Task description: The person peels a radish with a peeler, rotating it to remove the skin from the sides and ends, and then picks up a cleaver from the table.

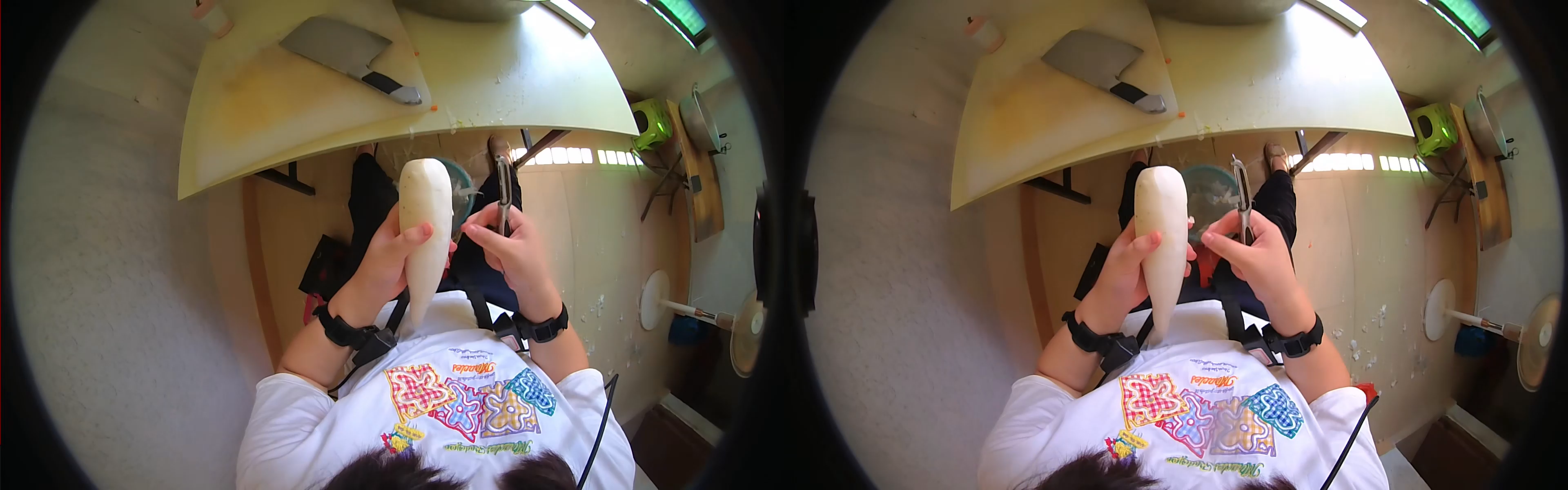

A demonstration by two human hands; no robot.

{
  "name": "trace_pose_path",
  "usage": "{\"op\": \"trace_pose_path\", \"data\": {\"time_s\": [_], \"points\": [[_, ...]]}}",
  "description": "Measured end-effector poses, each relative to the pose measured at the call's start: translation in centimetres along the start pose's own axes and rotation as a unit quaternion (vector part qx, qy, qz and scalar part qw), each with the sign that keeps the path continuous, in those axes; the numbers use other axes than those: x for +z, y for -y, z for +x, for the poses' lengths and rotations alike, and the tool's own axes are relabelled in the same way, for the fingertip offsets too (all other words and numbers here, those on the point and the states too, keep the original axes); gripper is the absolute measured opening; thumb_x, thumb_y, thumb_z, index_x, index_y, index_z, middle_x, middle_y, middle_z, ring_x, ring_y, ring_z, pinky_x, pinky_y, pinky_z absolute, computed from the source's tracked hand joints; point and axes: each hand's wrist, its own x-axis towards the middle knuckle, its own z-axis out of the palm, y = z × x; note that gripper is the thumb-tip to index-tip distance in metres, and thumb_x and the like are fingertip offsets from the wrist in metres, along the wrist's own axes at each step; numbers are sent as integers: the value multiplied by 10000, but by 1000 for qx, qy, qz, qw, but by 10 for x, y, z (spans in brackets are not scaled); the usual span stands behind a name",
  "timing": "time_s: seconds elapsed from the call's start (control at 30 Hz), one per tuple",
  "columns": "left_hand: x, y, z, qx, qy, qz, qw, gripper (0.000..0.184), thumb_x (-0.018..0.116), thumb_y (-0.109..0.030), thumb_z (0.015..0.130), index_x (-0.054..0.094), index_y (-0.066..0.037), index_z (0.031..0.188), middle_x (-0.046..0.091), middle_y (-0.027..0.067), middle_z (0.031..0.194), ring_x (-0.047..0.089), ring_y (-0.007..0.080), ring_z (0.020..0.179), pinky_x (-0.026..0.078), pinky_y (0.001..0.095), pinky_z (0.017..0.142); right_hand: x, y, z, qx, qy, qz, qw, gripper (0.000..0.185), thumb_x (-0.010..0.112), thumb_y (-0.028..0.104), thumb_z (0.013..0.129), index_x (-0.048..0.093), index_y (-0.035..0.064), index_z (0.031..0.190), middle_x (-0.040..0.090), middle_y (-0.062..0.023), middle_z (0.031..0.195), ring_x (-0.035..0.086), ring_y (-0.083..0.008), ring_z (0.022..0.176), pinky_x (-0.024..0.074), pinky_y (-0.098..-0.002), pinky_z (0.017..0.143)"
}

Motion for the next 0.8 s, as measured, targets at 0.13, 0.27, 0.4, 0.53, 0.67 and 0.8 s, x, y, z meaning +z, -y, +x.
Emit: {"op": "trace_pose_path", "data": {"time_s": [0.13, 0.27, 0.4, 0.53, 0.67, 0.8], "points": [[3, 7, 9, 28, -2, 24, 999, 576, 598, -316, 978, 350, -91, 1446, 567, 128, 1271, 612, 243, 1114, 549, 401, 913, 6, 4, 0, -4, 50, 79, 996, 508, 798, 81, 803, 597, -12, 1260, 709, -76, 1038, 600, -25, 670, 342, -170, 450], [8, 19, 15, 17, 16, 0, 1000, 529, 435, -371, 1056, 281, -132, 1502, 499, 115, 1393, 540, 239, 1240, 488, 427, 1009, 5, -4, 6, 6, 53, 23, 998, 450, 850, 127, 763, 623, -9, 1127, 632, 7, 782, 478, -16, 533, 336, -186, 444], [8, 31, 24, 38, 3, 6, 999, 651, 410, -476, 1047, 173, -163, 1567, 468, 106, 1430, 521, 250, 1256, 439, 453, 1058, -1, -7, 12, 18, 64, 121, 990, 354, 832, 168, 765, 594, 28, 987, 566, 15, 687, 444, -34, 470, 305, -194, 405], [12, -8, 34, -24, 28, 111, 993, 672, 432, -428, 1054, 151, -137, 1590, 395, 118, 1530, 569, 265, 1209, 522, 448, 958, -12, -10, 17, 9, 97, 172, 980, 414, 800, 243, 791, 588, 16, 1066, 579, 8, 722, 405, -21, 447, 304, -180, 393], [-25, -21, 68, 11, -60, 231, 971, 520, 592, -179, 989, 425, -51, 1464, 620, 144, 1231, 683, 177, 713, 592, 297, 635, -27, -7, 16, -16, 132, 229, 964, 476, 757, 314, 816, 597, -1, 1135, 668, -57, 845, 393, -11, 446, 306, -169, 383], [-66, 7, 90, 48, -102, 490, 864, 409, 811, -140, 780, 708, -21, 1158, 560, -28, 547, 527, 61, 496, 461, 228, 497, -45, -11, 17, -61, 111, 176, 976, 569, 709, 425, 799, 602, -27, 1127, 711, -146, 943, 395, -15, 421, 331, -181, 356]]}}
